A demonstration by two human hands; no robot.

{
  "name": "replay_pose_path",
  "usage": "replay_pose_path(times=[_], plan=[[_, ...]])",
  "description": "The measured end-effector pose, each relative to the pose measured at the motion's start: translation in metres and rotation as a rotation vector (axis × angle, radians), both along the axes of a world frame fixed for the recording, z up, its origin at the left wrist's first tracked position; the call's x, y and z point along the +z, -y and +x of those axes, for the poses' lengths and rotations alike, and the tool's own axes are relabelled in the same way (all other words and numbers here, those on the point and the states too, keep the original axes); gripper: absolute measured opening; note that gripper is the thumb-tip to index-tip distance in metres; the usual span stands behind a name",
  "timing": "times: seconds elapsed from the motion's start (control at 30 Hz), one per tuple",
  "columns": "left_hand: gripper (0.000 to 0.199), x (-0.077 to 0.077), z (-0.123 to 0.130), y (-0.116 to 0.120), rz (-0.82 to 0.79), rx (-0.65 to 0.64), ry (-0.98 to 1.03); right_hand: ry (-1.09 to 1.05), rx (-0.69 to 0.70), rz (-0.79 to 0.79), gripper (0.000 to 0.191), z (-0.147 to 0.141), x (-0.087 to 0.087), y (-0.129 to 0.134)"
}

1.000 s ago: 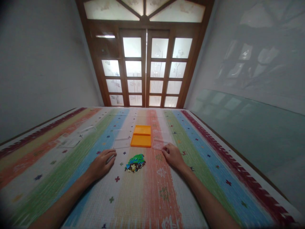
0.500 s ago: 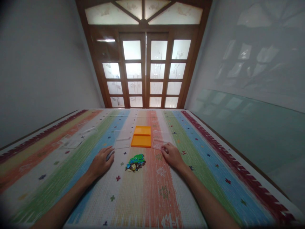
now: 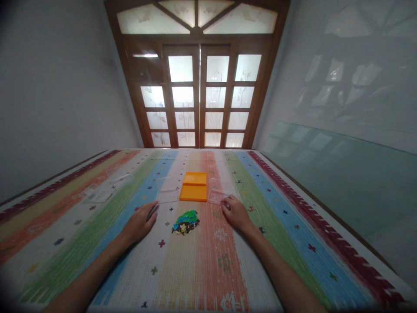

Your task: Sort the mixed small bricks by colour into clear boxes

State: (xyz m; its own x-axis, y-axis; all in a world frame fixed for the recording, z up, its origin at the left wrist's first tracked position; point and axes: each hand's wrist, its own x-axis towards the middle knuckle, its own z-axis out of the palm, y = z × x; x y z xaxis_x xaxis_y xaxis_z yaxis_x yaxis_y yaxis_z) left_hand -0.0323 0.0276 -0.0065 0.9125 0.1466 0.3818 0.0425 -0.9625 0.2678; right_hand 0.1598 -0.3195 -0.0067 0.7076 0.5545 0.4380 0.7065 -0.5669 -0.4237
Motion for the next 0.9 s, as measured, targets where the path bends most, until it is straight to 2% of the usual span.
replay_pose_path(times=[0.17, 0.3, 0.4, 0.6, 0.73, 0.9], plan=[[0.044, 0.001, -0.003, -0.001, 0.001, -0.001, 0.000, -0.014, -0.011, -0.019, 0.020, -0.001, 0.000, 0.002], [0.043, 0.012, -0.005, -0.012, 0.017, 0.037, 0.020, -0.014, -0.006, -0.019, 0.023, -0.001, 0.000, 0.004], [0.039, 0.025, -0.003, -0.031, 0.047, 0.116, -0.021, -0.007, 0.001, -0.027, 0.025, -0.002, 0.000, 0.004], [0.040, 0.050, 0.009, -0.084, 0.085, 0.297, -0.065, 0.020, -0.002, -0.027, 0.025, -0.001, -0.001, 0.002], [0.045, 0.057, 0.018, -0.112, 0.109, 0.386, -0.095, 0.030, 0.005, -0.028, 0.026, 0.000, -0.005, 0.002], [0.046, 0.060, 0.031, -0.134, 0.148, 0.447, -0.129, 0.034, 0.009, -0.036, 0.028, 0.001, -0.008, 0.002]])
